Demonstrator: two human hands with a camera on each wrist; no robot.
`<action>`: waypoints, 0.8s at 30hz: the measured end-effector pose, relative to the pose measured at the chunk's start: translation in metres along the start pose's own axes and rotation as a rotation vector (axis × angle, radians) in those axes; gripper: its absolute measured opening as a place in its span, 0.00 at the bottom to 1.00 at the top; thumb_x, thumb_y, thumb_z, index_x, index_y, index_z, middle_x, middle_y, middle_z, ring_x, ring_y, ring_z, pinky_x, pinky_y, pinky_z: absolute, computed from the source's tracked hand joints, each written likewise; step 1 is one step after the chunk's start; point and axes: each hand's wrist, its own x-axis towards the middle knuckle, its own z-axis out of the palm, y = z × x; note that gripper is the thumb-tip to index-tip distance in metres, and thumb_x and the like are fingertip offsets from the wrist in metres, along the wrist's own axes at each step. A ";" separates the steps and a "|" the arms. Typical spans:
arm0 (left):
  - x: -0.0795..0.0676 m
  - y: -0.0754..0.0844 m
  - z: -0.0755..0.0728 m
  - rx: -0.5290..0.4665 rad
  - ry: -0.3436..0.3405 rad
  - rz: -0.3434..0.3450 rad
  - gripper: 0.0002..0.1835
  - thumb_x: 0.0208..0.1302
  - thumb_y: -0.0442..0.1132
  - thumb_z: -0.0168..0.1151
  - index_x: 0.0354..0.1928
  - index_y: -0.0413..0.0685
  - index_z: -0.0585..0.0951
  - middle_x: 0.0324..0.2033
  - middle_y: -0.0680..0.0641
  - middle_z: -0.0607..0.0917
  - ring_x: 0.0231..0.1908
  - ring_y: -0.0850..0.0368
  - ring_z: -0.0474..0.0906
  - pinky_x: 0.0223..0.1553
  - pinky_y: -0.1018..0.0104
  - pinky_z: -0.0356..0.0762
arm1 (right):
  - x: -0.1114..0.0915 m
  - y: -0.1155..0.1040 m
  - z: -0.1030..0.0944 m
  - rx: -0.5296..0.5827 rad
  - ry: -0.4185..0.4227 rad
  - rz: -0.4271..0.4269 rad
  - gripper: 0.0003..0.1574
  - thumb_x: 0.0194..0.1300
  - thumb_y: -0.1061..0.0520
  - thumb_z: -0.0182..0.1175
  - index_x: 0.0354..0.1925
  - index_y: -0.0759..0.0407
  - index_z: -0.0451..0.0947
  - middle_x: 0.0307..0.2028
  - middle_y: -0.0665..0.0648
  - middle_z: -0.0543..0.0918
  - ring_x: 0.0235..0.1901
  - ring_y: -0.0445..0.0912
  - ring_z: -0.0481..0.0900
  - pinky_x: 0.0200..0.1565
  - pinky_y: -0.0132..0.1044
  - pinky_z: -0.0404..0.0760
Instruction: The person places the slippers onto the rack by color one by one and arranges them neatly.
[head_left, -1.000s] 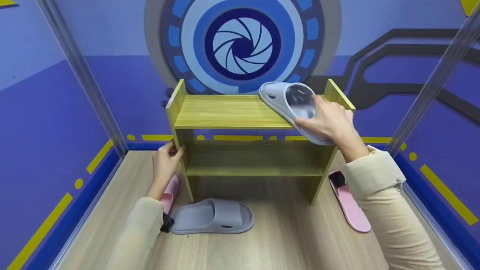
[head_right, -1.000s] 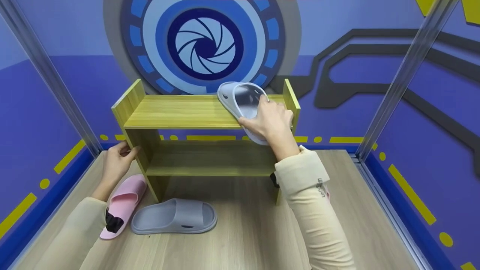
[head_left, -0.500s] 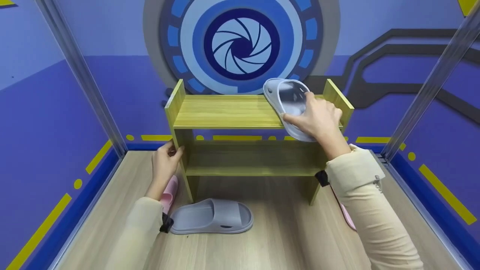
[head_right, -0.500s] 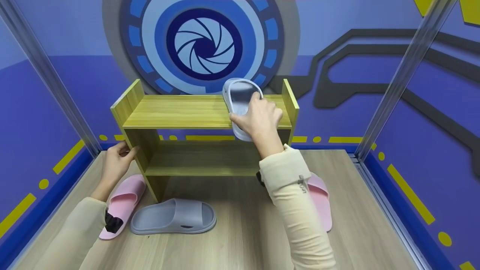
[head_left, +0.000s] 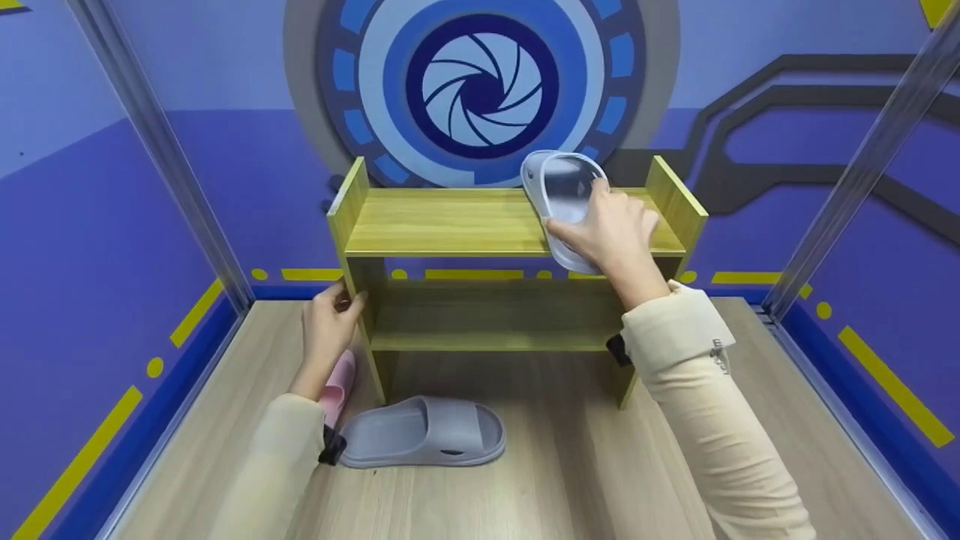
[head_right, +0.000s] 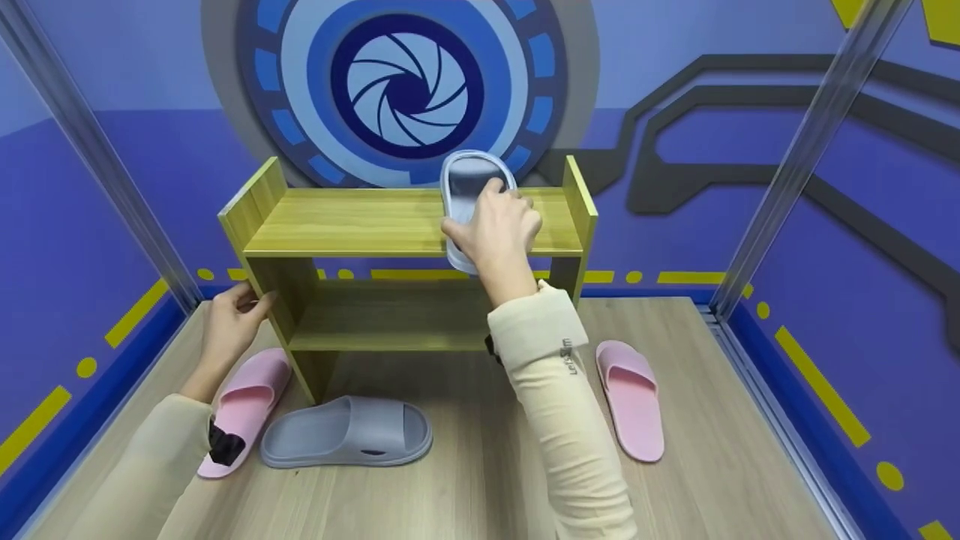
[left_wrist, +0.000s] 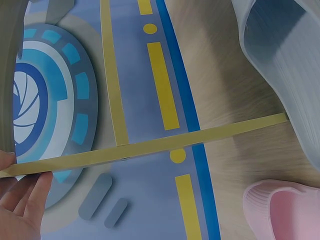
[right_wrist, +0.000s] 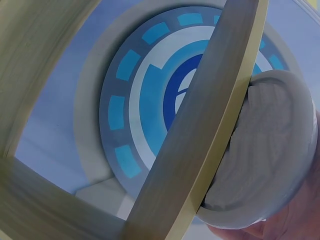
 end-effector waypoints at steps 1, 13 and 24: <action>0.000 0.000 0.000 -0.003 0.001 0.002 0.06 0.53 0.33 0.60 0.31 0.35 0.80 0.28 0.38 0.82 0.30 0.48 0.80 0.31 0.57 0.76 | 0.000 -0.001 0.000 -0.001 -0.002 0.005 0.53 0.42 0.27 0.54 0.54 0.64 0.62 0.40 0.68 0.75 0.38 0.61 0.71 0.34 0.53 0.65; 0.000 0.001 0.000 0.001 -0.003 0.000 0.06 0.53 0.33 0.60 0.31 0.36 0.80 0.28 0.39 0.82 0.30 0.49 0.80 0.30 0.58 0.76 | 0.003 -0.013 0.001 -0.002 -0.014 0.021 0.54 0.42 0.27 0.55 0.54 0.66 0.63 0.41 0.69 0.74 0.39 0.61 0.71 0.33 0.51 0.66; 0.000 0.001 0.000 0.013 -0.001 -0.007 0.07 0.54 0.33 0.60 0.32 0.36 0.80 0.28 0.39 0.82 0.29 0.48 0.80 0.29 0.58 0.76 | 0.002 -0.015 0.001 -0.011 -0.030 0.013 0.56 0.43 0.25 0.53 0.56 0.66 0.62 0.43 0.69 0.74 0.40 0.61 0.71 0.34 0.52 0.66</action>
